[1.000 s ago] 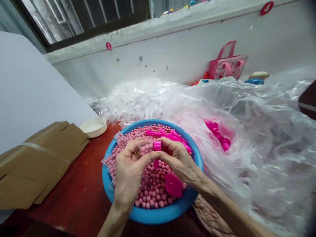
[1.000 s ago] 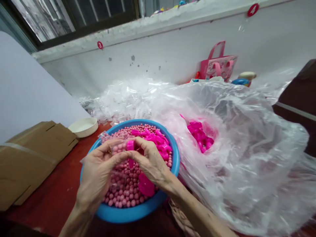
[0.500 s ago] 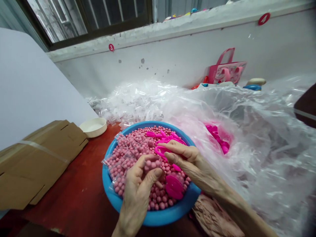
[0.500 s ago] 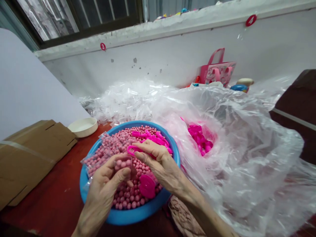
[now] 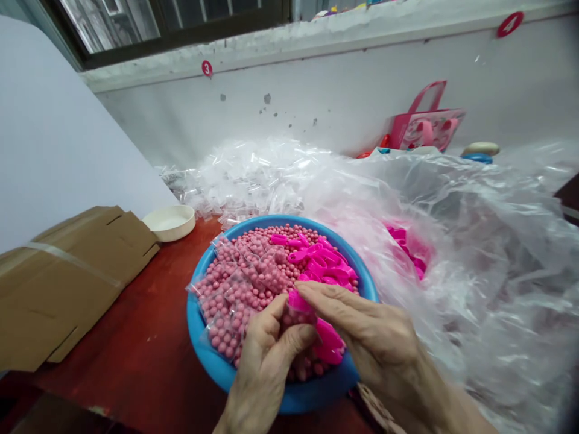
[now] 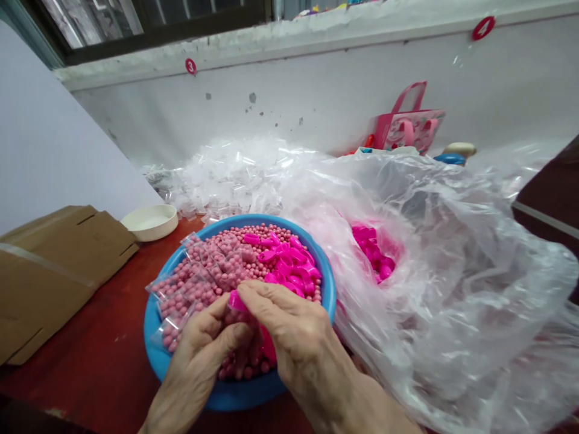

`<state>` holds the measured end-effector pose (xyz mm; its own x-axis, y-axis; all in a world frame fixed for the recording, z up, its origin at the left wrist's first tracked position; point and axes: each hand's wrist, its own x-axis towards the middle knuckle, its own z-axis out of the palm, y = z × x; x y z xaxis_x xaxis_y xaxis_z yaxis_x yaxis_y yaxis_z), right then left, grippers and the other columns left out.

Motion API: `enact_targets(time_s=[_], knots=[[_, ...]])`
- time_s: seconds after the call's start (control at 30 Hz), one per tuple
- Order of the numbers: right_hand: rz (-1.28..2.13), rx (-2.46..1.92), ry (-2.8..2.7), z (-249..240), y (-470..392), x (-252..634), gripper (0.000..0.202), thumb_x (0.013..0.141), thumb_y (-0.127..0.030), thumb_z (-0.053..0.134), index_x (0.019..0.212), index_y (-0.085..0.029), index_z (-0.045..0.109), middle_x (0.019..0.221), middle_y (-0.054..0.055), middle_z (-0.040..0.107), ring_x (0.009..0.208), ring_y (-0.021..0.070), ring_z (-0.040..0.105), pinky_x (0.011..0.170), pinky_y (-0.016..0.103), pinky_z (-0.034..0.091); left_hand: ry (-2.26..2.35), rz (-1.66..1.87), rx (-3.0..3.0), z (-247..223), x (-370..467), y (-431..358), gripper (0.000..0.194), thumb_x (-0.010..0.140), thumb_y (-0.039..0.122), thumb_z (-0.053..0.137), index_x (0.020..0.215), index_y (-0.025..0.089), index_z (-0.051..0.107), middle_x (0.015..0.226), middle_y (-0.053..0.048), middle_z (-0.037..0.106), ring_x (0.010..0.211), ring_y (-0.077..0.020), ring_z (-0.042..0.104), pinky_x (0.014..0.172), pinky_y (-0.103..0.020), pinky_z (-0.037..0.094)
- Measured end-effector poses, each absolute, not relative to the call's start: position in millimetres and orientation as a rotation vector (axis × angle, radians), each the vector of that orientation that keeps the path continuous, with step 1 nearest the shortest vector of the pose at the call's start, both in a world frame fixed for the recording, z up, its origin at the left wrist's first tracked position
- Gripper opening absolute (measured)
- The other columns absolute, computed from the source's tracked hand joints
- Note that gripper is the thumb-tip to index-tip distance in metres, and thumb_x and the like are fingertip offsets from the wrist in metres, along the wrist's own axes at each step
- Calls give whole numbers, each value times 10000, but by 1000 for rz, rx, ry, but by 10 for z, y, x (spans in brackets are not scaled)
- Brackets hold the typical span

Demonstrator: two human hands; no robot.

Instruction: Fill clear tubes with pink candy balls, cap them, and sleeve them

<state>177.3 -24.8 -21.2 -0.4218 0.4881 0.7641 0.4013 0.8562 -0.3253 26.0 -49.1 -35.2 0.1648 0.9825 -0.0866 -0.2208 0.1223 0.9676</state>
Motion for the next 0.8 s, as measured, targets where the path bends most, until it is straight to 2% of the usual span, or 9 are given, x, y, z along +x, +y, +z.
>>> enact_targets(time_s=[0.07, 0.17, 0.23, 0.33, 0.43, 0.53, 0.67, 0.8], knots=[[101, -718, -1984, -244, -265, 1702, 339, 818, 6, 442, 1013, -83, 704, 989, 121, 746, 933, 133, 705, 883, 174, 513, 964, 1095, 989, -362, 261, -503, 186, 812, 327, 640, 882, 155, 639, 552, 50, 530, 442, -57, 423, 416, -162, 335], [100, -754, -1975, -298, -290, 1619, 314, 827, -5, 452, 981, -65, 720, 984, 141, 741, 906, 157, 714, 854, 186, 535, 951, 1120, 929, -402, 258, -519, 220, 786, 352, 668, 836, 143, 621, 542, 40, 543, 428, -54, 435, 402, -153, 326], [139, -725, -2002, -330, -302, 1622, 346, 830, 0, 458, 1064, -83, 699, 1057, 138, 719, 931, 165, 707, 850, 201, 544, 933, 1152, 884, -441, 249, -529, 241, 782, 374, 673, 807, 141, 616, 531, 30, 558, 430, -60, 466, 398, -147, 331], [233, -661, -2069, -345, -304, 1712, 520, 821, 3, 477, 1294, -199, 557, 1224, 85, 641, 1050, 176, 657, 880, 248, 544, 879, 1188, 838, -498, 229, -547, 241, 790, 378, 668, 786, 143, 618, 513, 32, 553, 421, -56, 474, 387, -134, 331], [351, -683, -2112, -333, -301, 1792, 595, 827, -17, 462, 1374, -250, 459, 1213, 45, 656, 1033, 169, 665, 860, 240, 562, 834, 1177, 841, -524, 218, -561, 245, 796, 384, 660, 792, 142, 623, 533, 20, 567, 412, -53, 455, 365, -130, 317], [327, -725, -2145, -405, -339, 1756, 590, 848, -30, 445, 1402, -230, 419, 1252, 48, 630, 1081, 169, 640, 911, 243, 541, 847, 1187, 834, -507, 230, -571, 247, 802, 392, 651, 813, 146, 628, 530, 30, 546, 401, -46, 419, 351, -127, 290], [78, -758, -2078, -645, -457, 1595, 638, 872, -26, 376, 1474, -198, 258, 1441, 74, 416, 1274, 237, 473, 1046, 396, 446, 910, 1185, 794, -465, 247, -588, 246, 808, 392, 647, 778, 149, 625, 509, 64, 455, 412, -33, 354, 364, -118, 261], [71, -759, -2037, -750, -513, 1527, 626, 859, -19, 384, 1463, -164, 300, 1441, 106, 428, 1271, 248, 480, 1036, 394, 457, 959, 1172, 830, -463, 242, -604, 234, 788, 382, 673, 789, 153, 626, 528, 72, 419, 432, -36, 345, 372, -122, 268]])
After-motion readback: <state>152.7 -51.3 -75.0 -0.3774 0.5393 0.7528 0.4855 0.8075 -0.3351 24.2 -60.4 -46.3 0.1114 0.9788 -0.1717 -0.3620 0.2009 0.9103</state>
